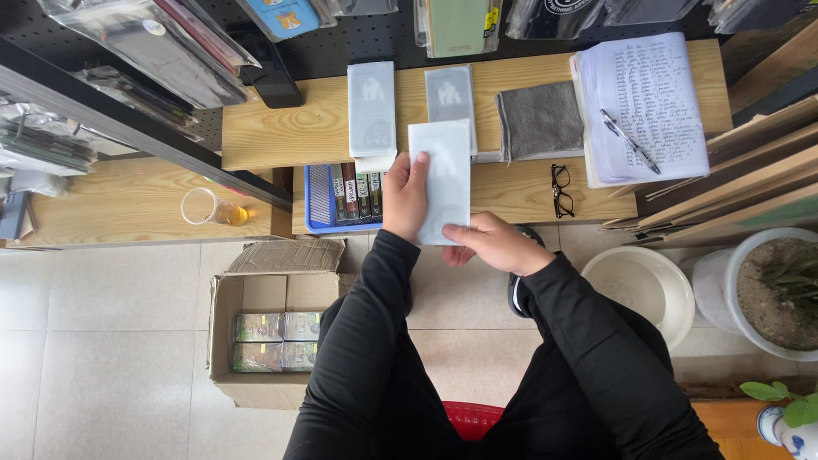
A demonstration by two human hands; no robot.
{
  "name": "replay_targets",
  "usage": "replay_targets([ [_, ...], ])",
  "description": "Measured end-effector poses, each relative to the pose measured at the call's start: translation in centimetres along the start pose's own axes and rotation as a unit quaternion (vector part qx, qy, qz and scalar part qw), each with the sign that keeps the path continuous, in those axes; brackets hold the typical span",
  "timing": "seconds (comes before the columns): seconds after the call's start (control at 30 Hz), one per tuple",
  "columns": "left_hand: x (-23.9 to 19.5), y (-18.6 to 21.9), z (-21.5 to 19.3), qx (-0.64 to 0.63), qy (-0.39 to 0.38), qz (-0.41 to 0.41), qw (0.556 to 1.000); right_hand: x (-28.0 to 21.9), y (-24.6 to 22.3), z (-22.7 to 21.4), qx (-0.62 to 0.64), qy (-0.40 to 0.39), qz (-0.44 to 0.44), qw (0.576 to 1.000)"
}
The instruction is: The person sits and repeatedly takes a black rectangular item out of a white paper sleeve, places it on the table, and then slides it back into the sleeve. This process is repeated multiple times with the same item.
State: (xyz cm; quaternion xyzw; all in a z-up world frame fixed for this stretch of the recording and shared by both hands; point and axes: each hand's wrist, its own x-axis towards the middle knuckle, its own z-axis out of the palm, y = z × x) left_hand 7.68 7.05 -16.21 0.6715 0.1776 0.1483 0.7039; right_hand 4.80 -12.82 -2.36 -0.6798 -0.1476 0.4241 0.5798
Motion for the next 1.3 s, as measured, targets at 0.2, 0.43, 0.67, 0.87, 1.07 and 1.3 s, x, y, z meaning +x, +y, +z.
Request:
replay_targets([
  [0.2,0.6,5.2,-1.6,-0.125,0.065,-0.011,0.99,-0.7,-0.8,-0.4,-0.177,-0.049,0.019,0.983],
  [0.43,-4.7,9.3,-0.6,-0.07,0.034,-0.042,0.996,1.4,1.9,-0.8,-0.095,0.031,0.005,0.995],
  [0.67,-7.0,6.9,0.1,-0.058,0.028,-0.043,0.997,1.4,4.9,0.4,0.013,0.121,-0.018,0.992],
  [0.87,2.1,8.4,-4.7,0.197,0.15,0.046,0.968,1.6,2.4,-1.2,-0.005,0.151,-0.035,0.988],
  [1.07,8.0,2.3,-6.1,0.482,0.203,0.062,0.85,6.9,0.4,-4.2,-0.101,0.159,-0.05,0.981],
  [1.3,6.9,4.7,-3.0,0.518,0.19,0.067,0.832,12.7,1.4,-6.3,-0.314,0.38,-0.026,0.869],
])
